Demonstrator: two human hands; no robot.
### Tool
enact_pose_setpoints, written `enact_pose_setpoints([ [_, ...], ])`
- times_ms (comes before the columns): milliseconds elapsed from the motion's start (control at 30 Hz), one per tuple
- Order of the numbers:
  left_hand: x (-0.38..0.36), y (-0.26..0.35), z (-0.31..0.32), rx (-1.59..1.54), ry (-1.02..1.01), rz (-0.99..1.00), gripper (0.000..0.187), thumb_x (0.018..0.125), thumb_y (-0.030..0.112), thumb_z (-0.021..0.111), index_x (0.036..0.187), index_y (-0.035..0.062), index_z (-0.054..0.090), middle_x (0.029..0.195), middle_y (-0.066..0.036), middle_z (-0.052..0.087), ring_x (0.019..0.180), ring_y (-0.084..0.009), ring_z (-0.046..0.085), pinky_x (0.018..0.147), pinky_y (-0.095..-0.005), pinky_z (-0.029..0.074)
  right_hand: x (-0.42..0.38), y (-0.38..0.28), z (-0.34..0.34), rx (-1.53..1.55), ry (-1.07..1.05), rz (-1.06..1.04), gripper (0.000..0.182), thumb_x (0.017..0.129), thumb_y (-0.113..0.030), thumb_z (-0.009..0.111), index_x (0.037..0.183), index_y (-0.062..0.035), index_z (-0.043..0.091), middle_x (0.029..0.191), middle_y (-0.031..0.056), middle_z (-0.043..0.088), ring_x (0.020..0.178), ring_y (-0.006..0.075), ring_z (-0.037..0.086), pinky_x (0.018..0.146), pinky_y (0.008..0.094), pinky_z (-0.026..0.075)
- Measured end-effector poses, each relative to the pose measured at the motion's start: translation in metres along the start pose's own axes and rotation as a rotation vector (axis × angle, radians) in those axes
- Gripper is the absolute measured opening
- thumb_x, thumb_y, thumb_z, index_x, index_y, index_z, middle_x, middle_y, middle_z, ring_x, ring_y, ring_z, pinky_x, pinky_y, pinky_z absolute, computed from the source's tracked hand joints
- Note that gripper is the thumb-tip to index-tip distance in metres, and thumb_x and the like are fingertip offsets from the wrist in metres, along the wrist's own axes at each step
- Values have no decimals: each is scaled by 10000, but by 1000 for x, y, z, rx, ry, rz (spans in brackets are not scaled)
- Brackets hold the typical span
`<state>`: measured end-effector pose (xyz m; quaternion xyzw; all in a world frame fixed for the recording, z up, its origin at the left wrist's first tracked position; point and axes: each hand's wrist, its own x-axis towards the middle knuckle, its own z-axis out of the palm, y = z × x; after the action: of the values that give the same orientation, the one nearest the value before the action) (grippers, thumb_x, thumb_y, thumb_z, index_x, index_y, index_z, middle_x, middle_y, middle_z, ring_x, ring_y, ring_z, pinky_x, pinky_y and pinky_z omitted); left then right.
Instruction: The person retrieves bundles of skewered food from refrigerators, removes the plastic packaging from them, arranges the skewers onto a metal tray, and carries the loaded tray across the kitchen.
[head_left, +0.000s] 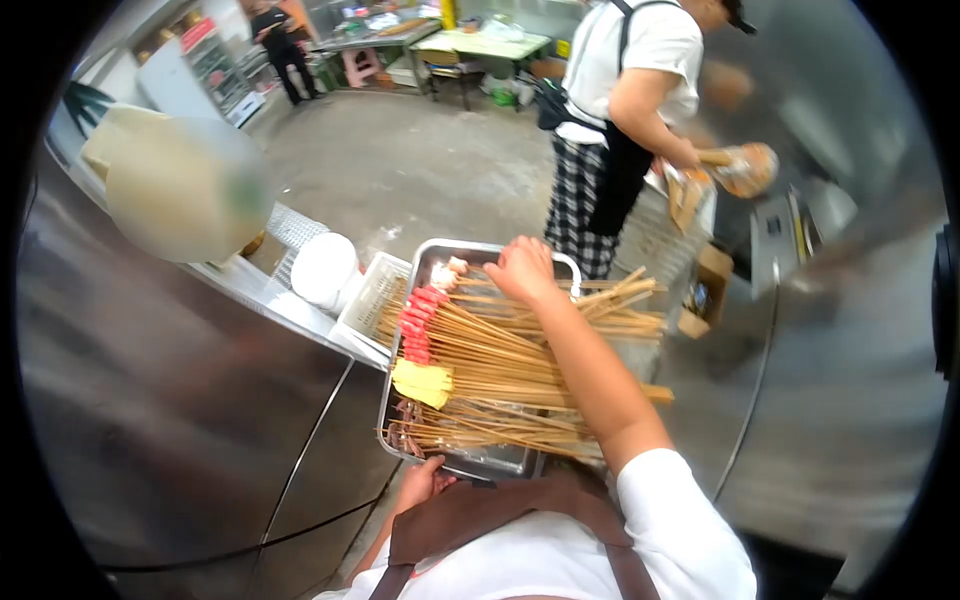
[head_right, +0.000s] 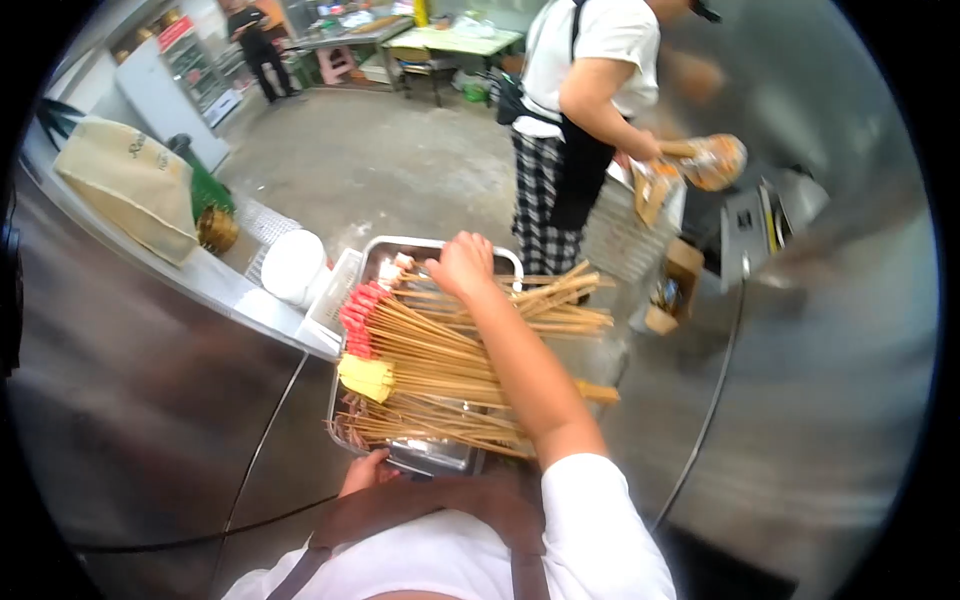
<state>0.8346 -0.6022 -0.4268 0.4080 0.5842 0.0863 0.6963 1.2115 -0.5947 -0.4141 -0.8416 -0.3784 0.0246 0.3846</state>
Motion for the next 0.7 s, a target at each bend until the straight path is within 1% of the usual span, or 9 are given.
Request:
enact_pose_setpoints([
  [67, -11, 7, 24, 157, 98, -3, 246, 837, 127, 562, 1009, -44, 524, 820, -119, 608, 627, -193, 587, 590, -297, 517, 9, 8, 10, 17, 16, -25, 296, 709, -375, 644, 621, -93, 636, 915, 127, 582, 965, 304, 495, 875, 410, 366],
  [100, 11, 4, -13, 65, 47, -41, 236, 838, 130, 563, 1005, -33, 529, 804, -111, 606, 631, -192, 587, 604, -304, 517, 3, -1, 18, 19, -1, -8, 335, 712, -398, 616, 753, -74, 694, 921, 138, 574, 962, 300, 492, 857, 419, 363],
  [300, 67, -37, -18, -68, 28, -21, 258, 833, 121, 570, 1032, -36, 520, 863, -120, 603, 687, -201, 595, 604, -301, 534, 26, 8, 44, 43, -7, -88, 293, 700, -382, 649, 714, -92, 689, 913, 128, 576, 964, 296, 490, 866, 405, 363],
  [400, 33, -11, 12, -30, 94, -15, 244, 839, 104, 560, 1033, -39, 517, 872, -119, 603, 704, -204, 600, 591, -303, 537, 40, 5, 36, 20, -122, -38, 293, 703, -384, 652, 711, -94, 691, 910, 126, 584, 956, 296, 497, 864, 402, 369],
  [467, 47, -19, 27, -103, 90, 18, 245, 841, 102, 556, 1039, -36, 516, 876, -117, 602, 714, -204, 602, 589, -303, 535, 57, 10, 39, 9, -136, -91, 298, 705, -389, 655, 711, -93, 694, 909, 125, 593, 951, 297, 507, 859, 402, 376],
  [533, 55, -23, 47, -150, 99, 44, 246, 843, 100, 552, 1046, -34, 515, 880, -116, 602, 723, -205, 604, 587, -304, 532, 67, 16, 42, 30, -38, -176, 294, 685, -372, 667, 643, -81, 678, 795, 129, 616, 848, 314, 550, 780, 405, 428],
  [633, 63, -28, 57, -137, 180, 114, 240, 844, 111, 553, 1024, -46, 531, 853, -122, 603, 692, -210, 605, 563, -303, 523, 78, 25, 60, 58, -41, -215, 291, 682, -367, 669, 640, -79, 677, 802, 133, 619, 855, 317, 555, 788, 409, 432],
  [667, 65, -35, 63, 119, 187, 252, 260, 824, 135, 586, 1030, -22, 558, 820, -126, 620, 684, -205, 608, 587, -303, 511, 84, 27, 63, 75, -41, -237, 291, 682, -367, 669, 640, -79, 677, 802, 133, 619, 855, 317, 555, 788, 409, 432],
  [700, 81, -46, 70, 164, 197, 306, 268, 816, 140, 596, 1025, -24, 563, 798, -128, 619, 671, -202, 607, 584, -304, 505, 88, 34, 68, 83, -16, -276, 293, 682, -368, 670, 638, -78, 676, 807, 135, 619, 855, 316, 556, 786, 410, 433],
])
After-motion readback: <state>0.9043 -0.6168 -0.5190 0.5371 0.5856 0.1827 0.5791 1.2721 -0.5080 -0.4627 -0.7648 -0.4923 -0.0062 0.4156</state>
